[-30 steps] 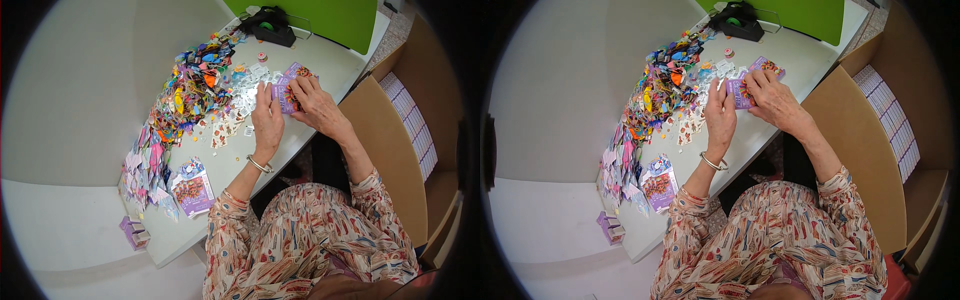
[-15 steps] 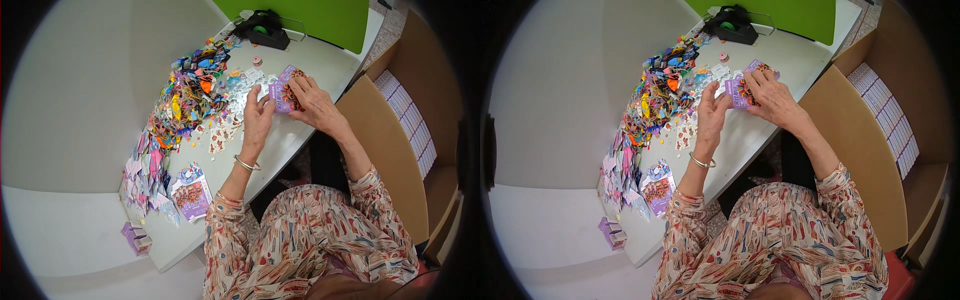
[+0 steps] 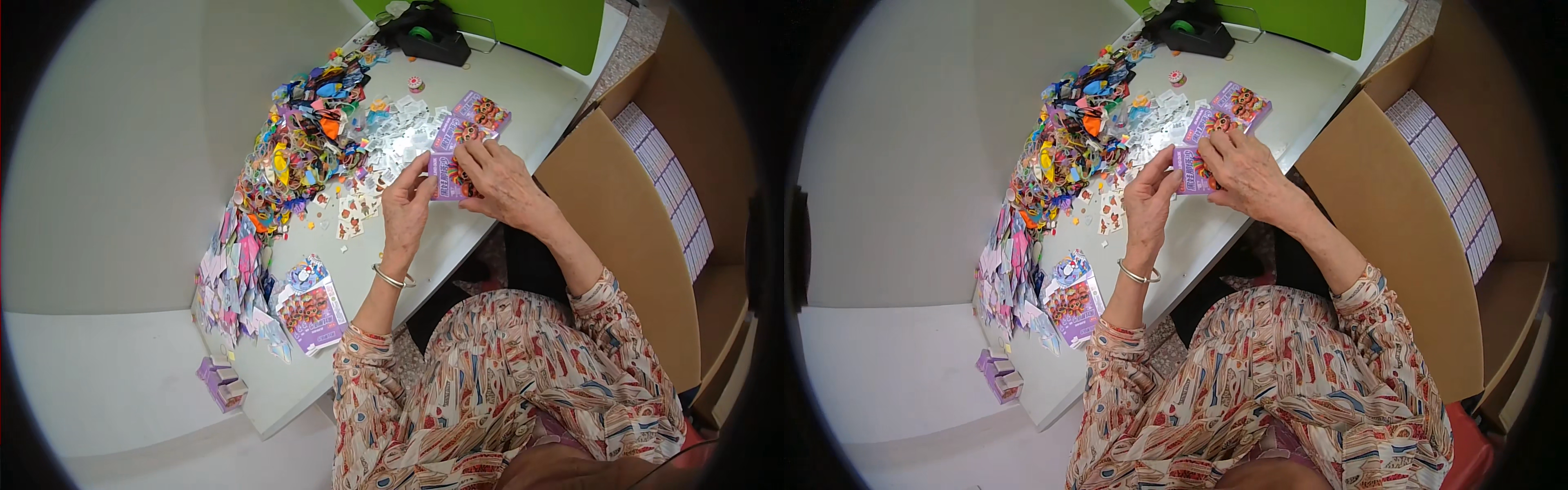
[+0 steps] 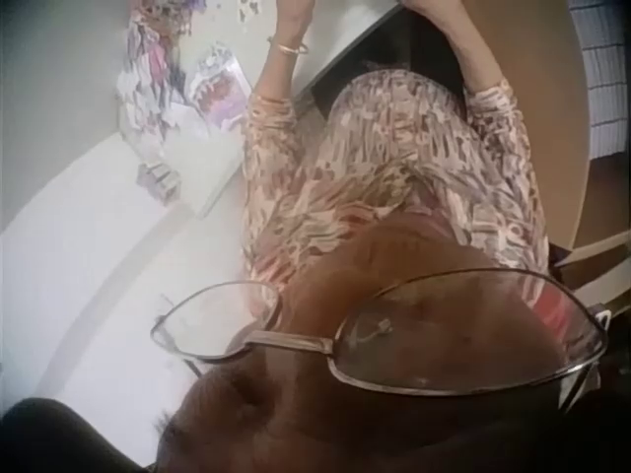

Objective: The person is packaging small colorful toys into small boxes and stacking them.

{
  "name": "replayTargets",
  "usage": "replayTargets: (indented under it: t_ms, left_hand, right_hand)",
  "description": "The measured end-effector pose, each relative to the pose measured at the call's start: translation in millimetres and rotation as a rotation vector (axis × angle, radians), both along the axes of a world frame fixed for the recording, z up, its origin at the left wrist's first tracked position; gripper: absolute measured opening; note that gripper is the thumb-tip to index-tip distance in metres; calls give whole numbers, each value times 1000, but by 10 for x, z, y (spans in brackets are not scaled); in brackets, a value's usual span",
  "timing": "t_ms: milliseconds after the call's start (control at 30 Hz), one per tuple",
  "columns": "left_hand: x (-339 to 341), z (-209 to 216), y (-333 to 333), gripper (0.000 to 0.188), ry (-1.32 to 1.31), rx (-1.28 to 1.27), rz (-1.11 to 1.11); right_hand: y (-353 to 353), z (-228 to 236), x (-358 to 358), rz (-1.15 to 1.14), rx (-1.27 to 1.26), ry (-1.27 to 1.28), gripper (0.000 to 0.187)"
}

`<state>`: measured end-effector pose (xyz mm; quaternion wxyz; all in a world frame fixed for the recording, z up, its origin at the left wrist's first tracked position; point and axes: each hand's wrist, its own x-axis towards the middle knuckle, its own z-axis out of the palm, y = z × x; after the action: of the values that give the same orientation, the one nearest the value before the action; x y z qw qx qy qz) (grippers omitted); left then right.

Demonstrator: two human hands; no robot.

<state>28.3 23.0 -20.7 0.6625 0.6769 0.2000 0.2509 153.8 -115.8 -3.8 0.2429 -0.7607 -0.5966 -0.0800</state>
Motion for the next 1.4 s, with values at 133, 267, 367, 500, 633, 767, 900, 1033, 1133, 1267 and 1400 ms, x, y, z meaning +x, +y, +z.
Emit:
replayTargets:
  t_ms: [133, 267, 367, 500, 633, 767, 900, 1033, 1133, 1267, 1400]
  left_hand:
    - [-95, -95, 37, 39, 20, 7, 7]
    - [-195, -253, -19, 40, 3, -108, 25]
    - [-155, -290, -57, 42, 10, -64, 41]
    - [-1, -183, -107, 42, -31, -92, -8]
    - [103, 31, -23, 40, -59, -97, -23]
    - [444, 70, 199, 38, -81, -23, -7]
    - [608, -94, 227, 38, 24, 80, 37]
    - [523, -185, 233, 42, -22, 113, 31]
    - [349, -205, 219, 45, -17, 99, 2]
    - [68, -397, 55, 47, -53, 174, 51]
    - [-172, -533, -51, 47, 35, 140, 65]
  right_hand:
    - [-26, -9, -55, 41, -24, 34, 72]
    - [-128, -5, 342, -71, 251, 64, 62]
    - [-67, -30, 655, -287, 232, 228, 61]
    - [24, -210, 759, -339, 212, 328, 52]
    - [101, -328, 790, -256, 128, 413, 44]
    - [170, -417, 963, -126, 71, 577, 46]
    - [200, -445, 906, -167, 102, 844, 35]
    - [210, -455, 843, -164, 251, 958, 36]
    - [116, -280, 613, 6, 147, 609, 43]
    - [-29, -336, 260, 59, 185, 303, 48]
    - [-40, -364, -9, 57, 205, 160, 48]
